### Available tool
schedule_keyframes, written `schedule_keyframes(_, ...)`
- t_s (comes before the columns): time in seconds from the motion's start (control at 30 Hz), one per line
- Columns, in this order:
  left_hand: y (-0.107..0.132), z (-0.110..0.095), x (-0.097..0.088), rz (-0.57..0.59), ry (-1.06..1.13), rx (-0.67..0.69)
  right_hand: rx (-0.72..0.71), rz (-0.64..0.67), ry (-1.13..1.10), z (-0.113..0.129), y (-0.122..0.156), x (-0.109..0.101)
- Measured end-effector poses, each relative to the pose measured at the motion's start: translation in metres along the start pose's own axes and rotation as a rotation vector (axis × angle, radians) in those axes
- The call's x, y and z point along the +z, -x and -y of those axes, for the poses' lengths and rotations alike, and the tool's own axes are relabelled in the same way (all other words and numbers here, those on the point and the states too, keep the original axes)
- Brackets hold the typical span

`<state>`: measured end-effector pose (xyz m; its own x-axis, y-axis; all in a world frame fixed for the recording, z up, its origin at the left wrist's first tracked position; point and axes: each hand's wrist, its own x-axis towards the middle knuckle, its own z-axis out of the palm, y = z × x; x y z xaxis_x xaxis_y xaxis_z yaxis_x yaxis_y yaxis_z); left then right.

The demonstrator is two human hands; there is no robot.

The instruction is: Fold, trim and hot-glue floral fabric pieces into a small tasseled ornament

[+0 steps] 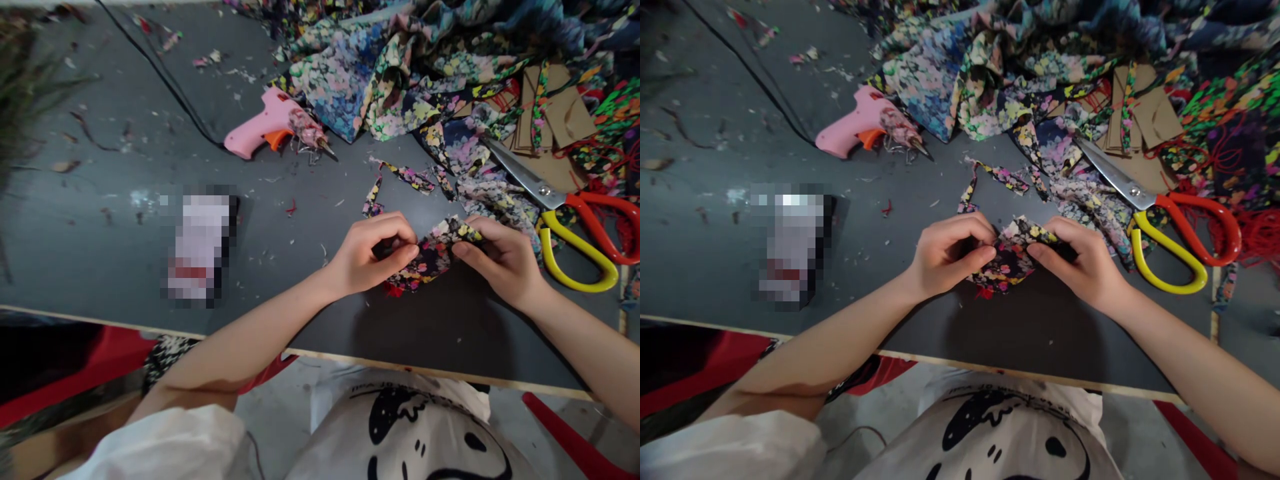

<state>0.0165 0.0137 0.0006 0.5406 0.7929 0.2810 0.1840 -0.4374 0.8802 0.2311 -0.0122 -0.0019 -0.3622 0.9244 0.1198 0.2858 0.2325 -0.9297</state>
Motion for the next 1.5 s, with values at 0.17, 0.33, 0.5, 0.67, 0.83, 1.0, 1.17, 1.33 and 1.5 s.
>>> schedule_keyframes(0.17,0.001,0.001,0.002,0.022,0.065,-0.028,0.014,0.047,0.002,0.001,-0.001,-0.001)
schedule_keyframes(0.33,0.0,-0.001,0.003,0.081,0.047,-0.018,-0.024,0.13,0.015,0.003,-0.004,0.0)
schedule_keyframes(0.5,0.0,0.003,0.002,0.012,0.017,0.035,-0.015,0.108,-0.039,0.001,-0.002,-0.001)
schedule_keyframes(0.67,0.001,0.006,-0.003,-0.278,-0.176,0.369,0.155,0.059,-0.332,-0.002,0.006,-0.002)
schedule_keyframes(0.83,-0.001,0.005,-0.003,-0.347,-0.461,0.688,0.381,0.079,-0.489,0.007,0.006,0.004)
schedule_keyframes(1.0,-0.001,0.006,0.0,-0.335,-0.556,0.625,0.548,0.164,-0.836,0.011,0.001,0.007)
schedule_keyframes(1.17,0.001,0.009,0.003,-0.302,-0.044,0.144,0.39,-0.082,-0.675,0.004,0.003,0.01)
schedule_keyframes(1.33,-0.001,0.001,0.006,-0.025,0.25,-0.287,0.346,-0.098,-0.481,0.005,0.003,0.012)
schedule_keyframes(1.5,0.0,-0.003,0.007,-0.008,0.19,-0.318,0.308,-0.077,-0.403,0.009,0.001,0.012)
